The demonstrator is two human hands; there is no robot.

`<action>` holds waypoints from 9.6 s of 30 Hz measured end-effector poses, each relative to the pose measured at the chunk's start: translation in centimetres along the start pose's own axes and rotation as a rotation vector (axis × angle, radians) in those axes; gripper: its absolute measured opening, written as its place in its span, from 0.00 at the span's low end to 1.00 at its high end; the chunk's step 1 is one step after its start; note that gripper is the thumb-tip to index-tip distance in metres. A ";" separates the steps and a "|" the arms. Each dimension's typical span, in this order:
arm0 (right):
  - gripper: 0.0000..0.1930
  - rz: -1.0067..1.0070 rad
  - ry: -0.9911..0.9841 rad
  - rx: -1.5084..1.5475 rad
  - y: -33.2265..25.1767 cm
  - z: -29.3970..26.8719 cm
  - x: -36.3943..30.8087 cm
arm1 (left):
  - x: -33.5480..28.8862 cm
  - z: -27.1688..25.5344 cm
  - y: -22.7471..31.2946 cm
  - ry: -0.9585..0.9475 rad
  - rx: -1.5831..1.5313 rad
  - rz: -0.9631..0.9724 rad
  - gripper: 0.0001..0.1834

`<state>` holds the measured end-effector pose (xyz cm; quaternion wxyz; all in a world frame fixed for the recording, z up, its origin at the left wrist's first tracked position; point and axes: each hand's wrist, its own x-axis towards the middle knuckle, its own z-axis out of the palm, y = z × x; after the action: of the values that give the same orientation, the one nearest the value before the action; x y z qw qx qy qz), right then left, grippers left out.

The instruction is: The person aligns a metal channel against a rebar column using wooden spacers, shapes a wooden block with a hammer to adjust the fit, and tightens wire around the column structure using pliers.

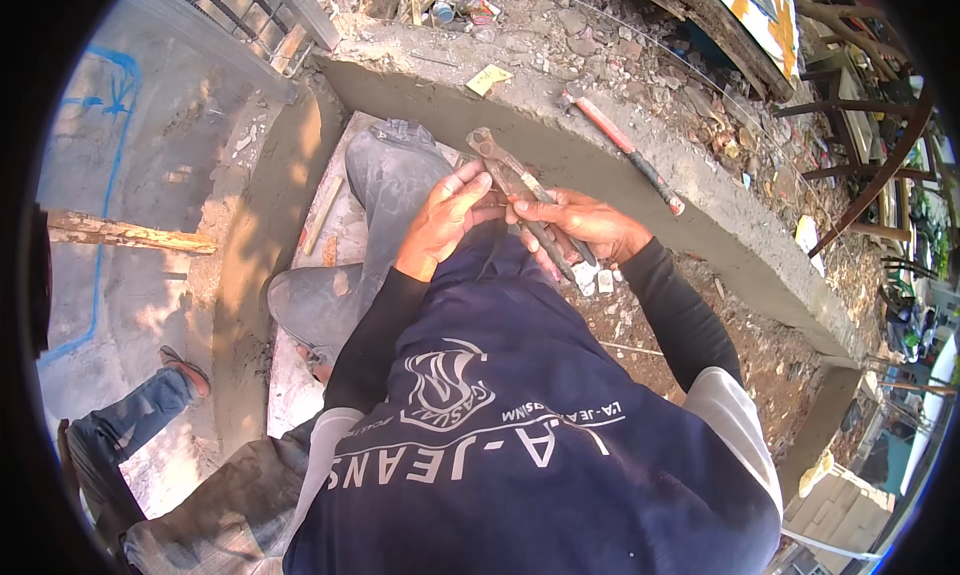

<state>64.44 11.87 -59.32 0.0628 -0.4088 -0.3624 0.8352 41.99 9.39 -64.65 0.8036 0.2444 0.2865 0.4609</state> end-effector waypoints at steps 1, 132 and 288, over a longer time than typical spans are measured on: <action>0.22 -0.001 -0.030 -0.007 -0.8 0.3 0.4 | 0.3 -1.3 -0.5 0.090 0.161 0.021 0.16; 0.16 -0.752 0.617 -0.857 -18.1 9.0 31.3 | 4.1 -28.8 35.3 0.669 0.708 0.217 0.19; 0.12 -0.807 0.538 -0.539 -22.9 13.2 40.1 | 2.9 -29.0 35.2 0.727 0.309 0.199 0.22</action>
<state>24.11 37.35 -64.51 0.3614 -0.4383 -0.6621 0.4888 2.18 31.75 -62.97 0.5551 0.2099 0.5929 0.5443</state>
